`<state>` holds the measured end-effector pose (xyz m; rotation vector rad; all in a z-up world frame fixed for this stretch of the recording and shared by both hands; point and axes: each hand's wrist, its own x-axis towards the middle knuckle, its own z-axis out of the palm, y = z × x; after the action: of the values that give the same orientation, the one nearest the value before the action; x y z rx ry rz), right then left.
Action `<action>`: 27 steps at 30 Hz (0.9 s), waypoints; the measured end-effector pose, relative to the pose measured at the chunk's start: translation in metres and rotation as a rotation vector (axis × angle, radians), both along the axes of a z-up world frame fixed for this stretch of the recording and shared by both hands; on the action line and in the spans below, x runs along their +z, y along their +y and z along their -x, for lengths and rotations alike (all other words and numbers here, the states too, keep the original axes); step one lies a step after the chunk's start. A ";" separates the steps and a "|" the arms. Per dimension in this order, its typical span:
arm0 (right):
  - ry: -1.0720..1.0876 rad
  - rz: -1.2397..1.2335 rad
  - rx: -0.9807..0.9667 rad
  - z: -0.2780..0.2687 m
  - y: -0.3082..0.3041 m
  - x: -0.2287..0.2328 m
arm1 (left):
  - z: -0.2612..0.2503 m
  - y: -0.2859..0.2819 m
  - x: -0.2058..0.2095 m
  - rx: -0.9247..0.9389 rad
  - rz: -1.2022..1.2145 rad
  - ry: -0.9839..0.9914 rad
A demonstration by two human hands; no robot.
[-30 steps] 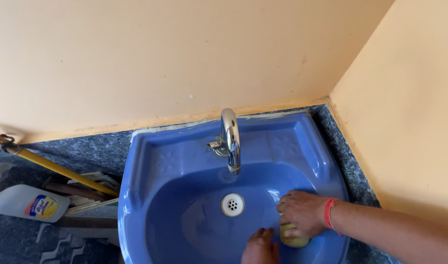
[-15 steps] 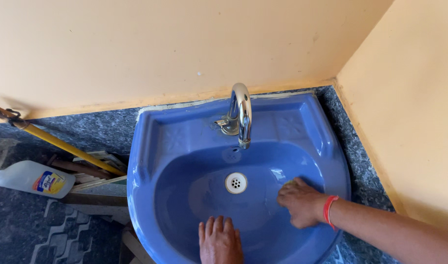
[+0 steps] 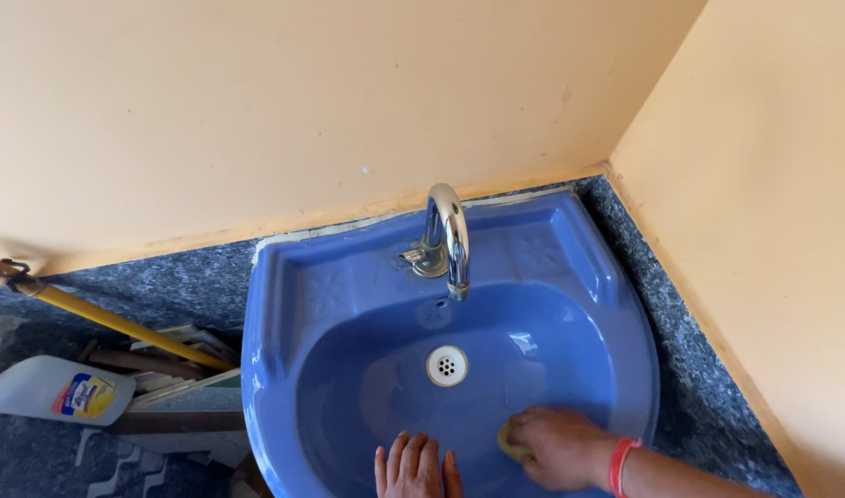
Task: The person scrubs the interior basin and rim of a blue pedestal sink using a yellow sponge. They move the sponge in circular motions around the drain and along the edges of the sink.
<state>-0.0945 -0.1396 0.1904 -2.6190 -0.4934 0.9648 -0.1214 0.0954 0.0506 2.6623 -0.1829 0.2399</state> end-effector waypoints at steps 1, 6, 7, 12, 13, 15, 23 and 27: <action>-0.004 0.086 0.017 -0.005 -0.007 0.002 | 0.004 0.003 -0.009 -0.003 -0.003 0.011; -0.219 0.319 0.053 -0.014 -0.043 -0.027 | 0.004 0.021 -0.055 0.051 -0.107 -0.336; -0.203 0.329 0.065 -0.011 -0.041 -0.043 | 0.002 0.029 -0.064 0.095 -0.125 -0.417; -0.027 0.027 0.015 0.009 -0.003 -0.126 | -0.020 0.036 -0.097 0.202 -0.119 -0.309; 0.045 0.049 0.003 0.008 0.006 -0.136 | -0.025 0.038 -0.100 0.218 -0.126 -0.314; 0.176 0.076 0.032 0.000 0.015 -0.141 | -0.027 0.044 -0.103 0.240 -0.131 -0.323; 0.058 0.360 0.045 -0.027 -0.046 -0.047 | -0.002 0.042 -0.094 0.273 -0.101 -0.268; -0.012 0.426 0.008 -0.008 -0.002 -0.060 | 0.004 0.041 -0.051 0.239 -0.128 -0.005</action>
<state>-0.0862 -0.1413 0.1307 -2.9979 -0.3295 1.1661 -0.1255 0.1361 -0.0008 2.8100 0.1231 0.3208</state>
